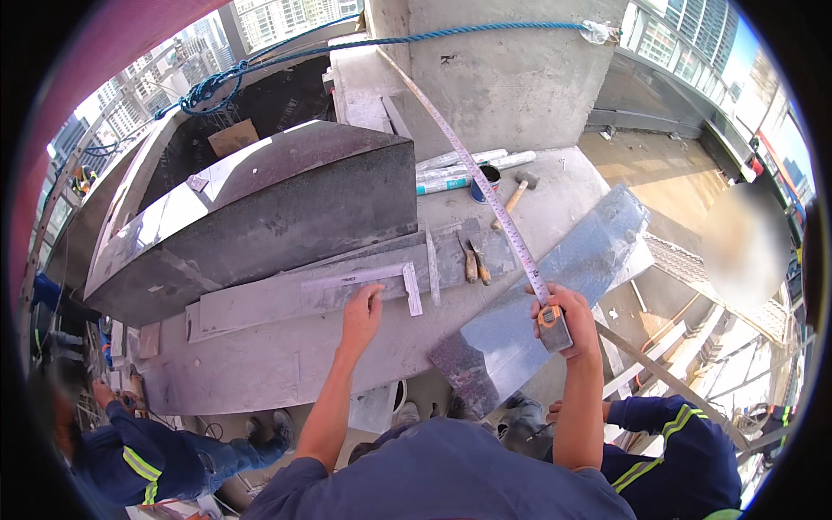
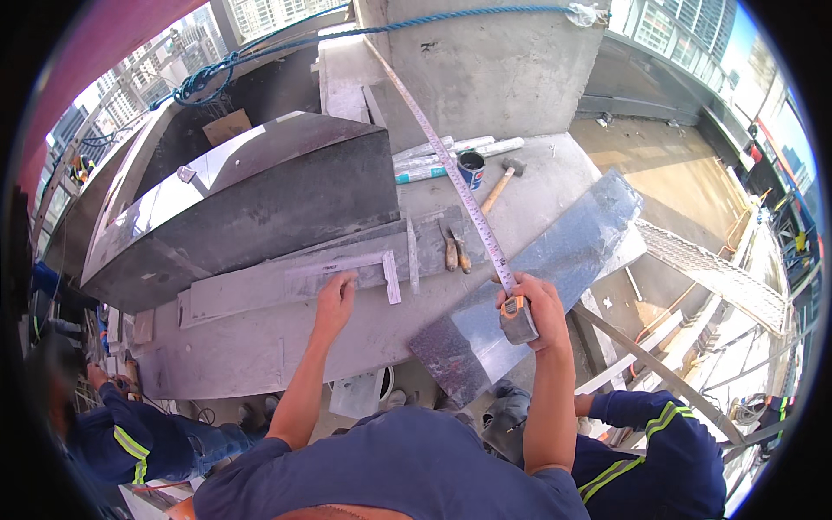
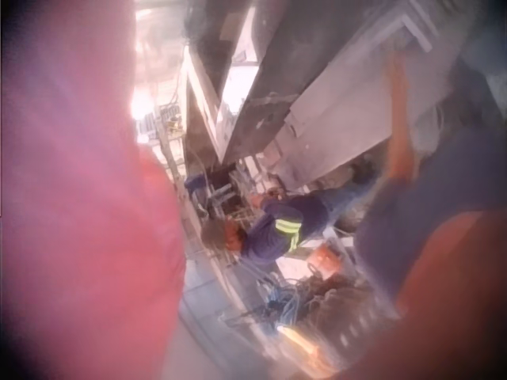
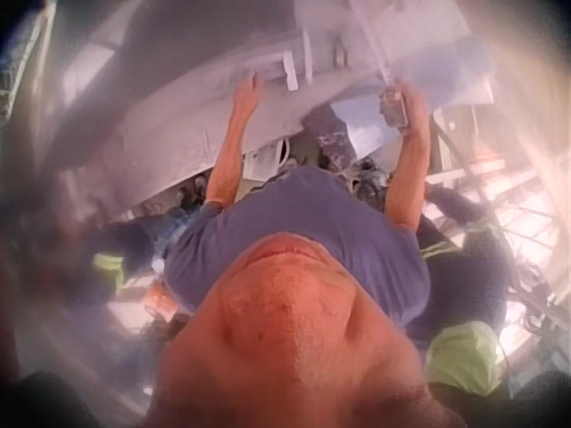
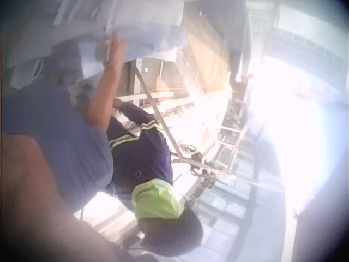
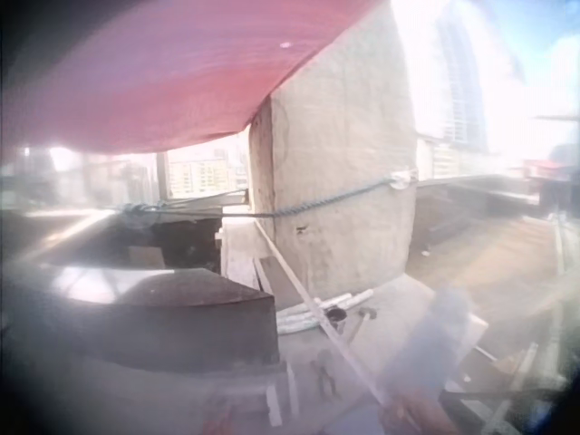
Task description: The person measures a stone tile using a tape measure and a set square, then marks the tile with a pencil. The person repeats the measurement and marking process multiple times on the same tile.
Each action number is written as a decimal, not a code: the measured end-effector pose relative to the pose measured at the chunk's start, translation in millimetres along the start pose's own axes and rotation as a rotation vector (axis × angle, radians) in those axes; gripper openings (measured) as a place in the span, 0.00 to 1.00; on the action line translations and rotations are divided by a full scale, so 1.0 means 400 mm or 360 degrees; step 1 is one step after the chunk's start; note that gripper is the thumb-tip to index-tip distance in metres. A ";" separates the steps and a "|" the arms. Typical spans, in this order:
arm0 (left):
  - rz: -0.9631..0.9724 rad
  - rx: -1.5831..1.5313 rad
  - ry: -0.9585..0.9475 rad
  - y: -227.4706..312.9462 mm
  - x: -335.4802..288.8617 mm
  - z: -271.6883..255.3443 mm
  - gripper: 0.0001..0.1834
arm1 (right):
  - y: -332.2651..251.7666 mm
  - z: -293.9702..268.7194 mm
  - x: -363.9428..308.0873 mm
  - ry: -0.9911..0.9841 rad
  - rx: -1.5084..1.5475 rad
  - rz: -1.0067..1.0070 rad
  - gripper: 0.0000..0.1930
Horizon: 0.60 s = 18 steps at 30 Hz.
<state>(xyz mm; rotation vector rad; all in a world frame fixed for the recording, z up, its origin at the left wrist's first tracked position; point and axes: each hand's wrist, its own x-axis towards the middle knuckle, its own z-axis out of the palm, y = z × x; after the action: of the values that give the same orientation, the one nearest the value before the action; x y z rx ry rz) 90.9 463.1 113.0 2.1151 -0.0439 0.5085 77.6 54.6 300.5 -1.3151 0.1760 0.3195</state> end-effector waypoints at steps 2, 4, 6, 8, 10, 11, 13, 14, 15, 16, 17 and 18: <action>0.0385 0.0039 -0.0076 0.236 0.204 0.055 0.23 | -0.020 -0.020 0.008 -0.0049 0.0026 0.0007 0.24; 0.0685 0.0290 -0.0238 0.434 0.375 0.101 0.35 | -0.031 -0.048 0.018 -0.0099 0.0083 -0.0009 0.24; 0.1126 0.0642 -0.0311 0.516 0.526 0.178 0.41 | -0.035 -0.077 0.039 -0.0091 0.0032 -0.0056 0.25; 0.1209 0.0853 -0.0415 0.526 0.655 0.269 0.34 | -0.048 -0.110 0.044 -0.0098 0.0020 -0.0110 0.27; 0.1091 0.1071 -0.0540 0.480 0.790 0.314 0.25 | -0.081 -0.129 0.034 -0.0184 0.0083 -0.0069 0.27; 0.1029 0.1167 -0.0608 0.466 0.839 0.335 0.21 | -0.090 -0.150 0.031 -0.0215 0.0112 -0.0044 0.27; 0.1033 0.1256 -0.0488 0.476 0.902 0.358 0.13 | -0.093 -0.219 0.026 -0.0204 0.0086 -0.0029 0.25; 0.1034 0.1291 -0.0428 0.476 0.929 0.366 0.09 | -0.089 -0.256 0.018 -0.0191 0.0067 -0.0020 0.24; 0.1087 0.1338 -0.0419 0.475 0.959 0.365 0.09 | -0.082 -0.296 0.012 -0.0207 0.0069 -0.0001 0.24; 0.1129 0.1399 -0.0411 0.465 0.988 0.350 0.08 | -0.069 -0.339 0.009 -0.0238 0.0076 0.0024 0.24; 0.1168 0.1451 -0.0398 0.459 1.017 0.336 0.08 | -0.059 -0.382 0.000 -0.0267 0.0073 0.0048 0.24; 0.1172 0.1482 -0.0374 0.455 1.047 0.321 0.08 | -0.038 -0.424 -0.009 -0.0230 0.0003 0.0061 0.25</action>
<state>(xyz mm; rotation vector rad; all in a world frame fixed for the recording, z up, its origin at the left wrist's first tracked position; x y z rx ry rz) 476.6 323.7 351.2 3.0499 -0.8980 0.8011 88.3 -113.1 273.3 -1.2828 0.0800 0.4454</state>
